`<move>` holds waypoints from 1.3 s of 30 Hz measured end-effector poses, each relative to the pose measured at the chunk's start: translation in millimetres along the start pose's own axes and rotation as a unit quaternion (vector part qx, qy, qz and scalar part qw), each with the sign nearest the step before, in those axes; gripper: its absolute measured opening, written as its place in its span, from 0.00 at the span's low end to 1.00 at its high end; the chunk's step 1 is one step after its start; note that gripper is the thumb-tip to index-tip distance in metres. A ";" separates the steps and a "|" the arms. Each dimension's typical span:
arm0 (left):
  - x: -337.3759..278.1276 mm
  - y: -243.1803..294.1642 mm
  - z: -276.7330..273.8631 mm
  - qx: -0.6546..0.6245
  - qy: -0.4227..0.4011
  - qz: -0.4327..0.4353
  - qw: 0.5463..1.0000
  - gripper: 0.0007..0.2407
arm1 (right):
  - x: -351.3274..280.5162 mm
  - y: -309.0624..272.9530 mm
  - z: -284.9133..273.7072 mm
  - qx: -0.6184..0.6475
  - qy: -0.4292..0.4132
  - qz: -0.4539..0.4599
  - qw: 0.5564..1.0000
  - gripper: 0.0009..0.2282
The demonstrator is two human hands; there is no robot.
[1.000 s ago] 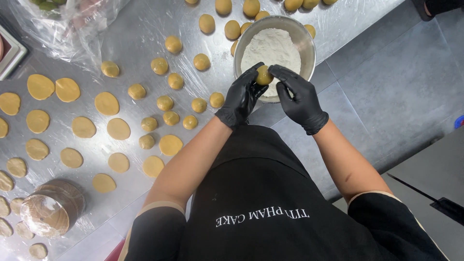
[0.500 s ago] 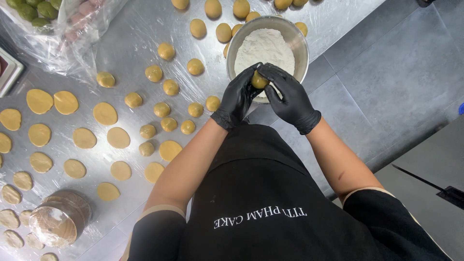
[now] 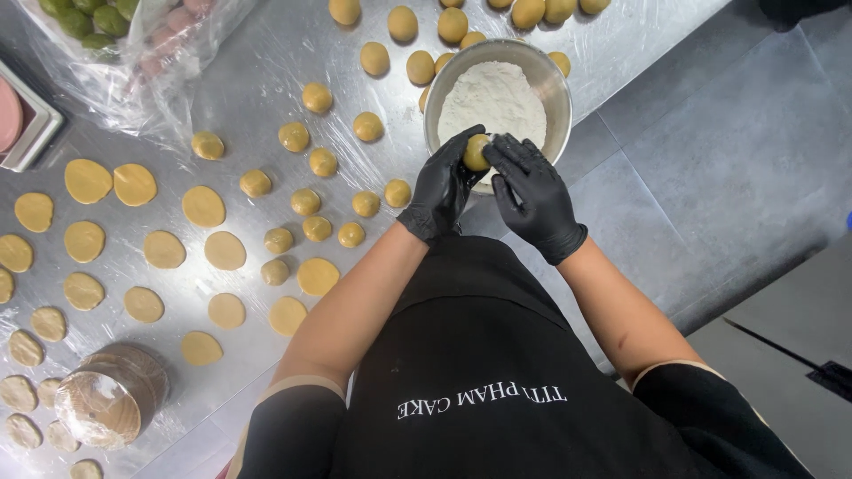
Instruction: The recorder is coating small balls of dough in starch or flour and placing them on a tray.
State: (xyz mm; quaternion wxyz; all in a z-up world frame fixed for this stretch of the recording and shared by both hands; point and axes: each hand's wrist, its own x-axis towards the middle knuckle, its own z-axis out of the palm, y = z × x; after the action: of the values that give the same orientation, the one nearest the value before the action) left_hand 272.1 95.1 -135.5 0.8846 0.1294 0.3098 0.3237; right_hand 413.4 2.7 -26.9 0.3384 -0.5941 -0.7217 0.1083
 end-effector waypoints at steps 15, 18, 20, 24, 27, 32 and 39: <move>17.7 -23.8 -4.0 0.007 0.027 0.025 0.999 0.15 | 10.5 -19.2 -0.4 -0.033 0.065 0.028 0.997 0.11; 18.7 -18.8 -2.3 0.022 0.016 0.041 0.999 0.15 | 3.5 -6.1 8.8 -0.030 0.076 0.043 0.996 0.10; 20.3 -18.4 -2.2 0.012 0.008 0.053 0.999 0.14 | 11.3 -10.5 13.2 -0.026 0.068 0.011 0.997 0.12; 33.0 -20.8 -8.9 0.027 -0.013 0.071 0.997 0.12 | 8.4 -4.0 29.2 -0.041 0.053 0.025 0.997 0.21; 35.7 -20.7 -2.8 -0.026 0.001 0.071 0.997 0.11 | 17.0 -9.0 33.8 -0.012 0.054 0.070 0.996 0.24; 36.3 -19.1 2.5 0.018 0.023 0.108 0.994 0.12 | 24.1 0.7 38.4 0.007 0.045 0.087 0.995 0.27; 46.7 -24.7 -3.0 0.044 0.005 0.026 0.999 0.17 | 17.8 51.7 44.9 -0.042 0.023 -0.101 0.994 0.27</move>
State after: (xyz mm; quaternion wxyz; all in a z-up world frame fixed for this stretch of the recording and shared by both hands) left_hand 310.3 106.9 -170.0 0.8675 0.1748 0.3252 0.3334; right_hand 425.1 44.3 -82.9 0.3390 -0.5340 -0.7740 0.0296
